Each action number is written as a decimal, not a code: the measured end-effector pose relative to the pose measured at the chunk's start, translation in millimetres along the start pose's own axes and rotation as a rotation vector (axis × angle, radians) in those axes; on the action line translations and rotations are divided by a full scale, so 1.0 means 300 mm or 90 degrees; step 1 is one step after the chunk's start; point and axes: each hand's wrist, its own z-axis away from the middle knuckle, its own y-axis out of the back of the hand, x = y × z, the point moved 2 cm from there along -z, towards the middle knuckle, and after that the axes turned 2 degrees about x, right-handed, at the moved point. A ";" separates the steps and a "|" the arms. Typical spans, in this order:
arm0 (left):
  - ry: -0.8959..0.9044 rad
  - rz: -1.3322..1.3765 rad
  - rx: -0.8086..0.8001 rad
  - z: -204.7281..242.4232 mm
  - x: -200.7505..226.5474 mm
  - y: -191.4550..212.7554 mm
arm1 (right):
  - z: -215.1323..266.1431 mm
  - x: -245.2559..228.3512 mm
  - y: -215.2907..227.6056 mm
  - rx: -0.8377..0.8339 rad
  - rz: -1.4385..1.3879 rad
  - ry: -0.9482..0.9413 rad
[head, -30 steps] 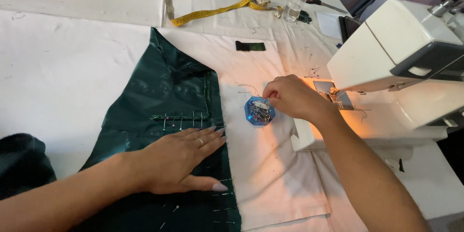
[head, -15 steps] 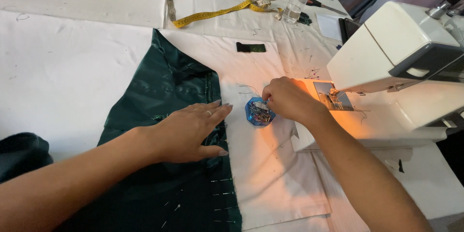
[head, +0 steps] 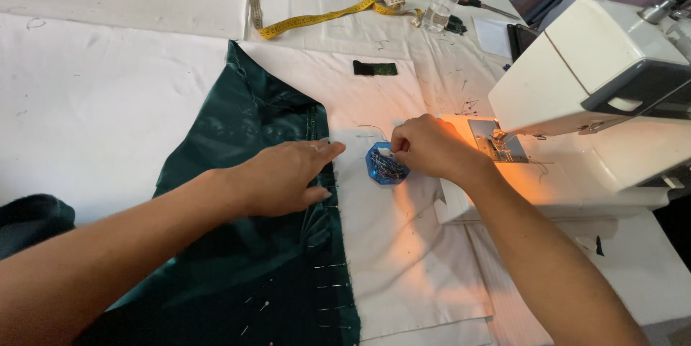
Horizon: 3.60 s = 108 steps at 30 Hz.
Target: Pinning two layers of green fabric together along a seam line in preparation for sewing.
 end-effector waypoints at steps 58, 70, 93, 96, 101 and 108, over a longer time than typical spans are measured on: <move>0.070 0.240 0.153 -0.420 0.024 -0.065 | 0.117 -0.019 0.020 0.122 -0.212 0.033; 0.068 0.316 0.124 -0.402 0.062 -0.047 | 0.110 0.027 0.031 0.184 -0.250 0.006; -0.182 -0.292 0.168 0.197 0.027 -0.138 | 0.259 -0.182 -0.098 0.186 -0.153 0.421; -0.306 -0.161 0.140 0.287 0.058 -0.170 | 0.249 -0.183 -0.151 0.181 0.025 0.455; -0.330 -0.109 0.067 0.317 0.061 -0.223 | 0.263 -0.210 -0.152 0.218 0.040 0.521; -0.322 -0.128 0.116 0.289 0.048 -0.220 | 0.231 -0.223 -0.202 0.266 0.077 0.488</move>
